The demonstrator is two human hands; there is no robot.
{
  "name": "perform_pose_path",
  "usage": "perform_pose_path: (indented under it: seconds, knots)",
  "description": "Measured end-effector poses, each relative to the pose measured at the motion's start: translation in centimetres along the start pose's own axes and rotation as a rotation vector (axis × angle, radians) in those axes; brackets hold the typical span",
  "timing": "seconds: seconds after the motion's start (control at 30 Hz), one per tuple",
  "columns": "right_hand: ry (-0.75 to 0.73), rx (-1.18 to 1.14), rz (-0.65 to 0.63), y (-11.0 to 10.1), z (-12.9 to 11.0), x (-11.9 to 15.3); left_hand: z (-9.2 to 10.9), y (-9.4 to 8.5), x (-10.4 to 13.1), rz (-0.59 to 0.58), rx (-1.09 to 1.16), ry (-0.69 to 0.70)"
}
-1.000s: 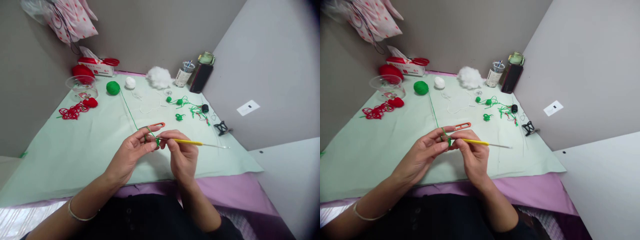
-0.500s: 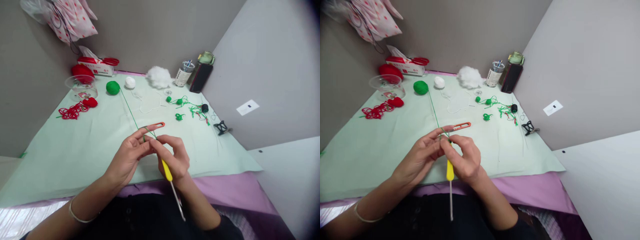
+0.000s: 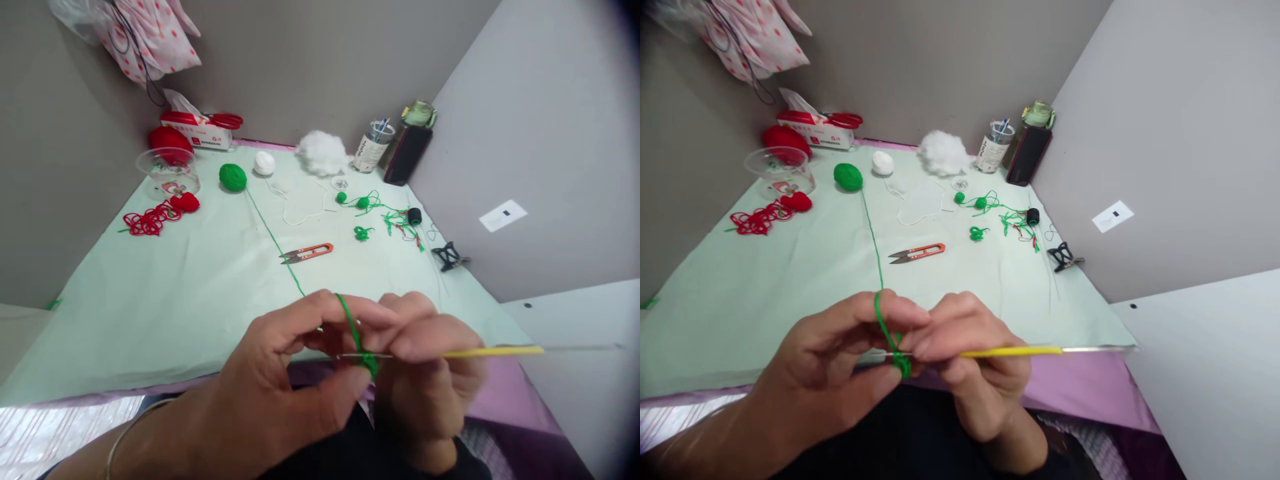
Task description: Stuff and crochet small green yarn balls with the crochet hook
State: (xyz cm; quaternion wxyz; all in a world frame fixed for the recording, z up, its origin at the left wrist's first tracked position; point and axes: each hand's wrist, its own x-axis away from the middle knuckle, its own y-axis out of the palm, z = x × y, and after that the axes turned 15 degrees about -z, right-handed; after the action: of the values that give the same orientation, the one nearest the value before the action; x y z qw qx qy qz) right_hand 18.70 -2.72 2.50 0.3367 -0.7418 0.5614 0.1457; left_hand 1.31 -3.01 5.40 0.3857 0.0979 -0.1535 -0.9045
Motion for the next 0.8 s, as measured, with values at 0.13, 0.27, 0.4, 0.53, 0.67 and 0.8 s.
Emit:
perform_pose_path:
  seconds: [0.13, 0.27, 0.4, 0.53, 0.67, 0.8]
  knots:
    - [0.014, -0.102, 0.097, 0.6, 0.6, -0.5, -1.0, -0.7, -0.8, 0.155, 0.109, 0.074]
    - [-0.029, 0.162, 0.129, 2.5, 3.0, -0.6, -2.5, -2.0, -2.3, 0.264, 0.191, 0.108]
    - [-0.113, 0.402, 0.157, 3.1, 4.1, -0.3, -2.6, -2.9, -2.8, 0.221, 0.423, 0.016]
    - [0.022, 0.021, 0.209, 2.3, 3.8, -0.9, -2.3, -3.6, -2.8, 0.213, 0.455, 0.001]
    - [0.098, -0.254, 0.149, 2.0, 3.8, -1.7, -2.6, -3.5, -2.7, 0.236, 0.264, 0.056]
    - [0.086, -0.234, 0.096, 2.3, 4.1, -1.9, -2.9, -3.2, -2.7, 0.227, 0.159, 0.067]
